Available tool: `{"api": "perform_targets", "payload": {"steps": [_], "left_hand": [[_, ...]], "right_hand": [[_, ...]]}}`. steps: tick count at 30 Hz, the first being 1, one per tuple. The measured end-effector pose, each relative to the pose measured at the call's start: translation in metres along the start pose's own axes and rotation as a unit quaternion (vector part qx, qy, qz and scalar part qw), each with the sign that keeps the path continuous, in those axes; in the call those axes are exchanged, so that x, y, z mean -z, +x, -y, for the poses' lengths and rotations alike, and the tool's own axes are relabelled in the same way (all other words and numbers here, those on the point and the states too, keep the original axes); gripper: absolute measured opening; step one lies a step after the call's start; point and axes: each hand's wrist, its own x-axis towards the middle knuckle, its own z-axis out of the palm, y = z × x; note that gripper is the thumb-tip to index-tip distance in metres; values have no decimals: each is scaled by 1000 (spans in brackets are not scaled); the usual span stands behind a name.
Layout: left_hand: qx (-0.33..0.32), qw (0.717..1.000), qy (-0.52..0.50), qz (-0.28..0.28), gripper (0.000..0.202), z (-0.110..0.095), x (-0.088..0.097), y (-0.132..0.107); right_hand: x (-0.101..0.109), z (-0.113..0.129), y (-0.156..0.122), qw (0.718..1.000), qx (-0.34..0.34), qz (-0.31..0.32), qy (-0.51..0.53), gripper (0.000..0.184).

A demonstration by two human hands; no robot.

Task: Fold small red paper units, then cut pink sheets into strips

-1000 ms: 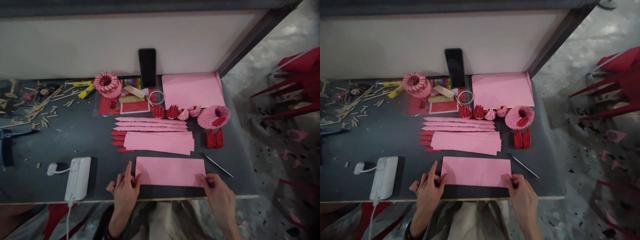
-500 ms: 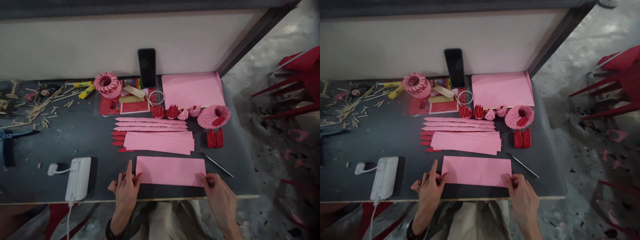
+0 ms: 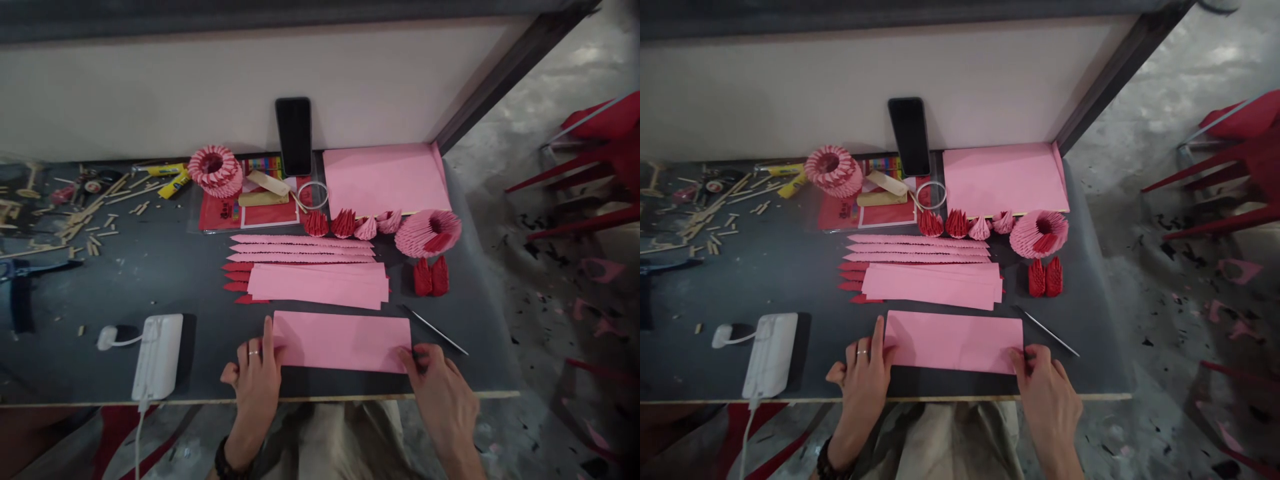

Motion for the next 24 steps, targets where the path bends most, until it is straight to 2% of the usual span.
{"api": "perform_targets", "payload": {"steps": [2, 4, 5, 7, 9, 10, 12, 17, 20, 24], "left_hand": [[-59, 998, 25, -25, 59, 1, -4, -3], [-159, 986, 14, -42, 65, 5, -8, -1], [-226, 973, -1, -46, 67, 8, -8, 3], [-376, 925, -36, -28, 66, 13, -7, 14], [-462, 886, -49, 1, 59, 15, -4, 23], [-475, 878, -50, 12, 54, 14, -2, 26], [-465, 884, -45, 16, 46, 9, 1, 24], [-430, 903, -23, -9, 47, -12, -2, -3], [-406, 913, -35, 24, 59, -18, -6, -12], [-402, 912, -51, 56, 86, -19, -7, -13]], "right_hand": [[1, 1, 0, 1000, 2, -5, -10, 46], [1, 2, 0, 1000, -2, -3, -16, 47], [1, 2, 0, 1000, -5, -2, -17, 47], [1, 1, -1, 1000, -7, -3, -18, 48], [1, 1, -1, 1000, -11, -7, -12, 49], [1, 1, -1, 1000, -13, -10, -8, 50], [1, 2, -1, 1000, -15, -17, -3, 49], [1, 3, -3, 1000, -10, -21, -4, 47], [-2, 1, -4, 999, -6, -33, -4, 46], [-7, -2, -4, 998, 5, -54, 11, 48]]}}
